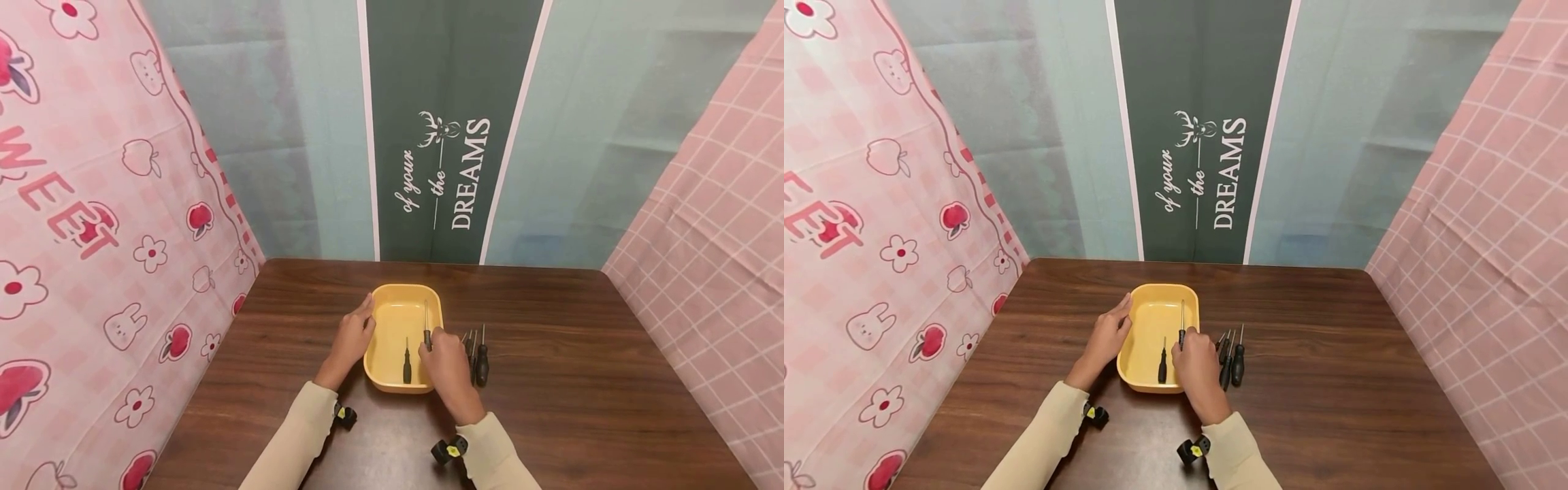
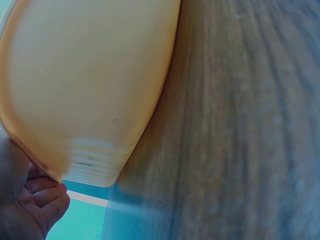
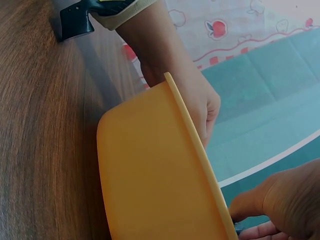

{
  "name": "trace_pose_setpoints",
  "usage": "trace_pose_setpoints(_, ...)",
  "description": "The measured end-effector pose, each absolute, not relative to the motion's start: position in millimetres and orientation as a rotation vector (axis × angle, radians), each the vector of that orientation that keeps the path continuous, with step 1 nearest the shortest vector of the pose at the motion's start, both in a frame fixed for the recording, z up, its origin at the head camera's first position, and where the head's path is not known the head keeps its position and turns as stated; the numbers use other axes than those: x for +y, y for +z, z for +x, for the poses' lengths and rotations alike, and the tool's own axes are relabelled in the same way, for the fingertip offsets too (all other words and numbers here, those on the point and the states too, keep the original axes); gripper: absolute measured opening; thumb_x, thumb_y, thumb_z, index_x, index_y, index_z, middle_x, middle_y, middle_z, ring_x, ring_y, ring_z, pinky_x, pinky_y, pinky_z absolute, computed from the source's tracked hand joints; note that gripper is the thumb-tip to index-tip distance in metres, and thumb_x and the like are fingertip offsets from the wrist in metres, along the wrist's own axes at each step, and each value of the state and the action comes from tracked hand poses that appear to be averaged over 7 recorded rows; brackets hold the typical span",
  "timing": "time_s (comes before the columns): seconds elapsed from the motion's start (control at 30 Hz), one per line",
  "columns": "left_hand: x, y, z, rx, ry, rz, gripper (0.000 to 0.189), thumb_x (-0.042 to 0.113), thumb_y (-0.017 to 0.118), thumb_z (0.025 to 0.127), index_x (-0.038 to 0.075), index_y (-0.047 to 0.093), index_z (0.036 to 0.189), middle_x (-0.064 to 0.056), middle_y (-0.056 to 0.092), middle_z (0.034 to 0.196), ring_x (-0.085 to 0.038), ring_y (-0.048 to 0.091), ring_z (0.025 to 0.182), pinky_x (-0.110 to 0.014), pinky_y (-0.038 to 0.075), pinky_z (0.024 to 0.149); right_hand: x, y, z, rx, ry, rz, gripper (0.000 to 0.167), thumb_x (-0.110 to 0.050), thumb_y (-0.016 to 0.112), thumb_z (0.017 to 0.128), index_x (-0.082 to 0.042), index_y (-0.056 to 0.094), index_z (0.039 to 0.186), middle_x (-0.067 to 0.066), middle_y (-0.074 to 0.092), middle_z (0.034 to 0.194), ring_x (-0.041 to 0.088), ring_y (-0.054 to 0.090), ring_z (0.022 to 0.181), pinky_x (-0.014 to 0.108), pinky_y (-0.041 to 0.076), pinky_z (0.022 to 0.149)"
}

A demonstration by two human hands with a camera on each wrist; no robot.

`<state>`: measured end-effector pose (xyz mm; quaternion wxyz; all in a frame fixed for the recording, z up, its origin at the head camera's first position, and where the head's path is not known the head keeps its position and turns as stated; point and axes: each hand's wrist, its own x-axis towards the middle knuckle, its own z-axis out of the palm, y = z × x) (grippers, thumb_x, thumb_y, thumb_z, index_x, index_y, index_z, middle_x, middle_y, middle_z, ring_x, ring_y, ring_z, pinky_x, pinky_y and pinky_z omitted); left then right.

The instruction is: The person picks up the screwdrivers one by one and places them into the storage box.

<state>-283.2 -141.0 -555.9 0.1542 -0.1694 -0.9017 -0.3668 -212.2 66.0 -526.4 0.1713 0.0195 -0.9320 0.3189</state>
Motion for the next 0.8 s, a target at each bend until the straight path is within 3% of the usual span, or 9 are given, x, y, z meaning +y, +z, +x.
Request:
trace_pose_setpoints(0.3,-141.6,-557.2,-283.3,-2.572,-1.055,-0.493,0.045,0.000,0.056,0.100,-0.008,0.051,0.143,-0.015,0.045,0.153,-0.033,0.059,0.125,-0.043,0.054,0.094,61.2,-530.2,-214.1,-2.654,0.843,0.066,0.027,-0.004,0.073,0.083,-0.008,0.053,0.065,0.006,0.053,0.056,0.021,0.053,0.050,0.037,0.044,0.044)
trace_pose_setpoints(0.53,-141.0,-557.1,-285.6,-2.593,-1.071,-0.467,0.044,0.002,0.056,0.100,-0.006,0.051,0.144,-0.010,0.044,0.154,-0.026,0.048,0.135,-0.043,0.048,0.103,58.5,-531.1,-214.6,-2.705,0.832,0.056,0.021,-0.006,0.072,0.085,-0.004,0.058,0.070,0.010,0.057,0.059,0.020,0.055,0.051,0.035,0.043,0.043)
trace_pose_setpoints(0.8,-140.7,-556.5,-284.3,-2.601,-1.074,-0.463,0.044,0.002,0.056,0.101,-0.005,0.051,0.144,-0.009,0.043,0.154,-0.026,0.048,0.135,-0.044,0.048,0.103,56.4,-534.2,-214.5,-2.761,0.828,0.039,0.017,-0.007,0.073,0.086,-0.001,0.063,0.075,0.011,0.060,0.062,0.017,0.053,0.052,0.032,0.042,0.043)
